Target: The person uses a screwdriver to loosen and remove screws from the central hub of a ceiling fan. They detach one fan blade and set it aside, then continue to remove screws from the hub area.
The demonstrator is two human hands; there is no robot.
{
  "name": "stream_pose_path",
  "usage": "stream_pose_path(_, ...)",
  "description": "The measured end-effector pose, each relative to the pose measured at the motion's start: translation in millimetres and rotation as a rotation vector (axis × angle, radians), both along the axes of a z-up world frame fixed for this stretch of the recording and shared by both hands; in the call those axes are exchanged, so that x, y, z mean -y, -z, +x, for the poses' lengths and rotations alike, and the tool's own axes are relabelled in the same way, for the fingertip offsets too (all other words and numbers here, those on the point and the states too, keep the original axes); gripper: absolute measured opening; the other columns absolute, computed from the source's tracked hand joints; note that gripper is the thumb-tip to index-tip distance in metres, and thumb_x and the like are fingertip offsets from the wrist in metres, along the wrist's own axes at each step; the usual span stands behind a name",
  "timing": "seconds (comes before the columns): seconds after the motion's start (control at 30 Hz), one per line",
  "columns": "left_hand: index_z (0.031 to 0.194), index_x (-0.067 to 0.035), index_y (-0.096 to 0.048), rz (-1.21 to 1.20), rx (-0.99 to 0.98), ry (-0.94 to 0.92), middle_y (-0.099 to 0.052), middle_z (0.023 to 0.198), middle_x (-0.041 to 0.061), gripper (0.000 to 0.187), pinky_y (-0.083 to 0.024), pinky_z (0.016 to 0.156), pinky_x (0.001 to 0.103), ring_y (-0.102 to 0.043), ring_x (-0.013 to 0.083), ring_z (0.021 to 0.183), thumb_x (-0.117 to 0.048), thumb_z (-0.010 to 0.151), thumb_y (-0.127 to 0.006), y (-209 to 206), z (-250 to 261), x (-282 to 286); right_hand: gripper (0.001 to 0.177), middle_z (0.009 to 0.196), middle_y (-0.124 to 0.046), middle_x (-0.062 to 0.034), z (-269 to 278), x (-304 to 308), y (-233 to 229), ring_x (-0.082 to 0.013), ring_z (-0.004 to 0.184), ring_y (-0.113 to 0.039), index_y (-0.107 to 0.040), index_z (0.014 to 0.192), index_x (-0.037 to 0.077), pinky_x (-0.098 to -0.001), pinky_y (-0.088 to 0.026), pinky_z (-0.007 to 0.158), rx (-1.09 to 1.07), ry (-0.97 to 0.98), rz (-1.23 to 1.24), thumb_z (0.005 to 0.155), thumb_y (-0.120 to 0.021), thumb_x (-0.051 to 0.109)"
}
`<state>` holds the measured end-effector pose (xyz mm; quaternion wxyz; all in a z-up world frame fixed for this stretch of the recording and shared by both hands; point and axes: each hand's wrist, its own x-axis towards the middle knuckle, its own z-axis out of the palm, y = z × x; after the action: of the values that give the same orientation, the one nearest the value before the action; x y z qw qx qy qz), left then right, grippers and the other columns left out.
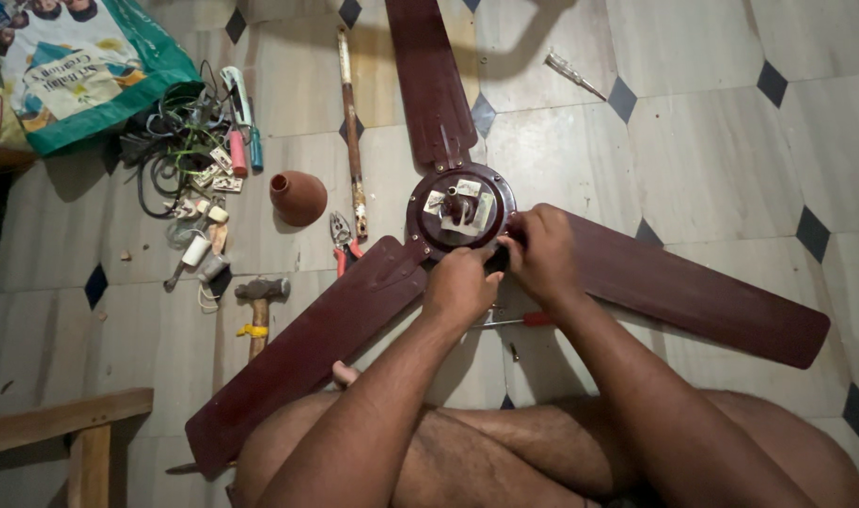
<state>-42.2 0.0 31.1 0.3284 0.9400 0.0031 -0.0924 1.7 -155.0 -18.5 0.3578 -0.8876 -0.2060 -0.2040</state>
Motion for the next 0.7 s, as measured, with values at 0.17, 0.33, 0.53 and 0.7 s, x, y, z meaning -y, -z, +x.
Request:
stream_pose_path(0.17,0.123,-0.008,-0.072,-0.008,-0.049,-0.027,-0.07,0.114,0.02,0.042,-0.053,0.092,0.047,-0.068,0.038,0.105,-0.025,0.084,-0.078,-5.2,0.9,1.2,0.021,0.094,-0.061,-0.0113,0.3,0.4,-2.0,-0.0345,0.091,-0.058,-0.069,0.094,0.007,-0.0479,-0.048,0.079,0.013,0.028,-0.072,0.078,-0.083,0.01)
stream_pose_path(0.33,0.122,-0.007,-0.072,0.001,-0.059,-0.035,-0.07,0.116,0.02,0.042,-0.053,0.094,0.046,-0.069,0.0364,0.107,-0.027,0.085,-0.078,-0.2,1.2,1.8,0.018,0.094,-0.062,-0.0097,-0.2,1.7,0.6,-0.0332,0.093,-0.06,-0.069,0.092,0.008,-0.0461,-0.05,0.081,-0.004,-0.002,-0.066,0.077,-0.078,0.003)
stream_pose_path(0.53,0.12,-0.006,-0.072,-0.022,-0.008,-0.041,-0.07,0.115,0.021,0.042,-0.053,0.093,0.046,-0.069,0.0368,0.106,-0.026,0.084,-0.078,5.0,2.2,1.1,0.019,0.095,-0.064,-0.0106,3.3,1.6,3.3,-0.0333,0.095,-0.062,-0.069,0.092,0.007,-0.046,-0.05,0.08,-0.049,-0.007,-0.019,0.078,-0.077,-0.003)
stream_pose_path(0.7,0.117,-0.005,-0.074,-0.02,0.012,-0.036,-0.071,0.111,0.022,0.04,-0.053,0.092,0.046,-0.068,0.0381,0.105,-0.026,0.083,-0.079,7.0,2.0,-0.3,0.018,0.094,-0.066,-0.0108,5.7,0.5,5.7,-0.0344,0.094,-0.063,-0.069,0.092,0.006,-0.0462,-0.051,0.081,-0.084,0.03,0.08,0.079,-0.075,-0.005)
